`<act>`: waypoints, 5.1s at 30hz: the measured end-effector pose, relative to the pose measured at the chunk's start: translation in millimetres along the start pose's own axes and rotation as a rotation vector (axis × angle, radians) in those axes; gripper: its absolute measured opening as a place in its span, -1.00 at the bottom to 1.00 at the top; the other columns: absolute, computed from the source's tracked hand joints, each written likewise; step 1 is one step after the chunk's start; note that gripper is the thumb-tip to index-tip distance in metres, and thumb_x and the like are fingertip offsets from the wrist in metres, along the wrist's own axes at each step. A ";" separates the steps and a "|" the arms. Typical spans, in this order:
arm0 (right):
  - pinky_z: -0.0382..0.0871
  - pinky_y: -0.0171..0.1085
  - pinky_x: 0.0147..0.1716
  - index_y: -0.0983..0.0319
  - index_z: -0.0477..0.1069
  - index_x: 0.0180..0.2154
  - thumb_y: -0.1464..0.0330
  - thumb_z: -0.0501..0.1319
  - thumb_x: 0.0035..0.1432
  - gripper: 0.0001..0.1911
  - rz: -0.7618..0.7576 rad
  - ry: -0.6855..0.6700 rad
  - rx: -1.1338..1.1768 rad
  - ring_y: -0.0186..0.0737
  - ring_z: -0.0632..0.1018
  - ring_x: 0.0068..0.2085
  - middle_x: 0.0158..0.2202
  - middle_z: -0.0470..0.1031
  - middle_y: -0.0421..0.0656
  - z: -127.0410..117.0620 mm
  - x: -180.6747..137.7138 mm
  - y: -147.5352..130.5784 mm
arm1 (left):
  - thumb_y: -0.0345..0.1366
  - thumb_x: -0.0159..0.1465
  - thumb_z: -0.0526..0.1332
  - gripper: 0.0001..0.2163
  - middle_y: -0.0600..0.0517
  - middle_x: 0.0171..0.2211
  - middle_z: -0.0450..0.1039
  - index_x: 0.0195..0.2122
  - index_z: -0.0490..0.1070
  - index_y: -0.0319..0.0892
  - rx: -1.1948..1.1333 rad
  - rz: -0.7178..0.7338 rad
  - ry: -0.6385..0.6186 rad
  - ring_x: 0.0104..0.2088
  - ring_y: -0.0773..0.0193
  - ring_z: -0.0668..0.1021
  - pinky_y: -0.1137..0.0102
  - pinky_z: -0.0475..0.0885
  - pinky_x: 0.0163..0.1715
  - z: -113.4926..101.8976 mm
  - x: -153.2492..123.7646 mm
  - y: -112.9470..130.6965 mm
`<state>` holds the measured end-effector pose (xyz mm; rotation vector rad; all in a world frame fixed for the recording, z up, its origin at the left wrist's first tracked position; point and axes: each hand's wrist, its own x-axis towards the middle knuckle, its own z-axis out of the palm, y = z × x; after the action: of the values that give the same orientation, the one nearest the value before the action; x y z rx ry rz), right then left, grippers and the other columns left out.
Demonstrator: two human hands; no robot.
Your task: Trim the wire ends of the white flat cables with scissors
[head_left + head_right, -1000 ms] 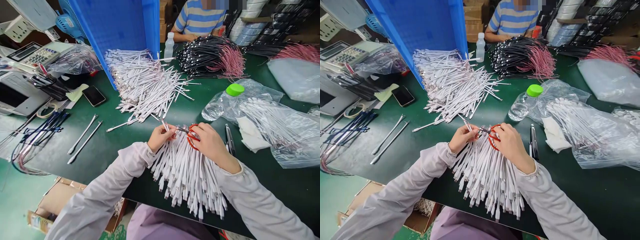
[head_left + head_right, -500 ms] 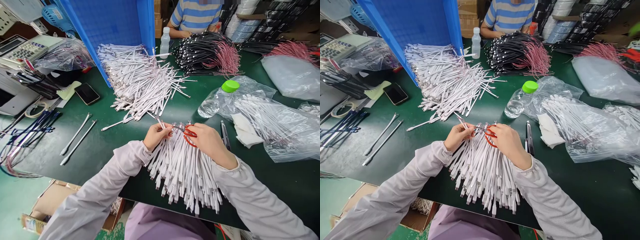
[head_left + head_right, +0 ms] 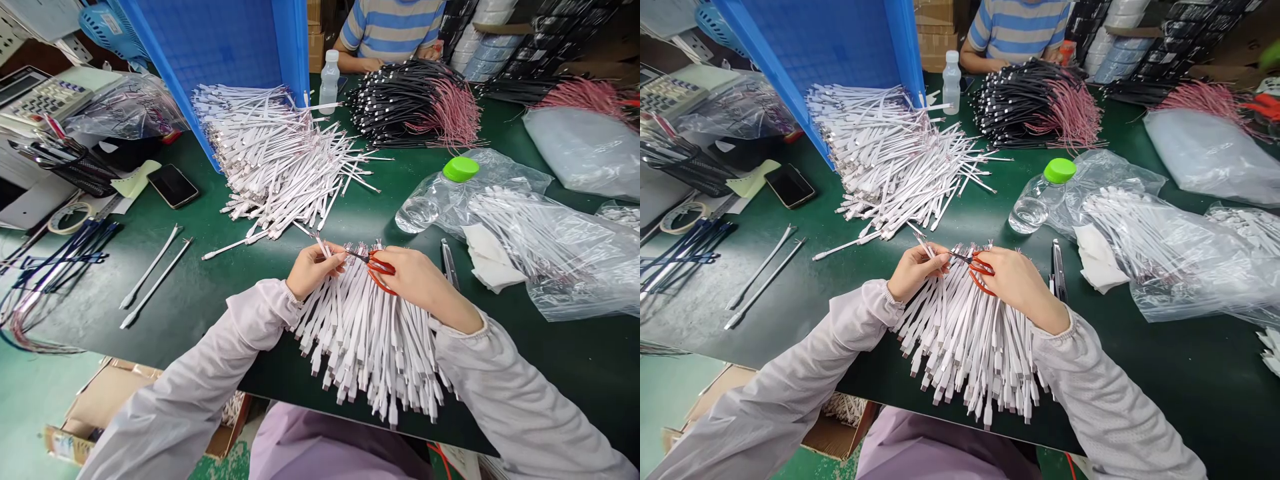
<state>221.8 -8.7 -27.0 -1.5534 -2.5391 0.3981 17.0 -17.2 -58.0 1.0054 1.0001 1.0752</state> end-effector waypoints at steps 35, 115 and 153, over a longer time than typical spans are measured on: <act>0.12 -0.33 -0.47 0.23 0.47 -0.32 0.47 0.10 0.18 -0.83 -0.039 0.065 -0.087 -0.28 0.40 -0.43 -0.39 0.40 -0.16 -0.4 -1.4 -2.1 | -0.03 -0.01 0.40 -0.64 0.03 -0.53 0.45 -0.40 0.46 -0.26 0.057 0.066 0.019 -0.49 0.31 0.54 0.46 0.45 -0.54 0.7 -0.5 3.4; 0.26 -0.39 -0.71 0.33 0.48 -0.48 0.25 0.35 0.01 -0.75 0.383 -0.372 1.733 -0.46 0.20 -0.70 -0.76 0.19 -0.34 17.2 -9.9 -59.0 | -0.24 0.04 0.37 -0.74 0.09 -0.53 0.41 -0.26 0.55 -0.26 -0.005 0.019 0.090 -0.62 0.48 0.34 0.51 0.34 -0.60 -6.2 3.7 -1.5; 0.30 -0.33 -0.64 0.23 0.35 -0.60 0.21 0.30 0.05 -0.69 0.256 -0.289 1.473 -0.38 0.25 -0.62 -0.71 0.20 -0.28 12.5 -8.4 -57.4 | -0.05 -0.05 0.42 -0.64 0.01 -0.42 0.50 -0.36 0.57 -0.25 0.020 0.016 0.170 -0.49 0.40 0.44 0.47 0.45 -0.52 -5.0 4.3 -3.2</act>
<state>173.6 -42.9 -21.9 -1.0999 -1.2718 1.9799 13.5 -12.8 -62.8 0.9509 1.1443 1.1806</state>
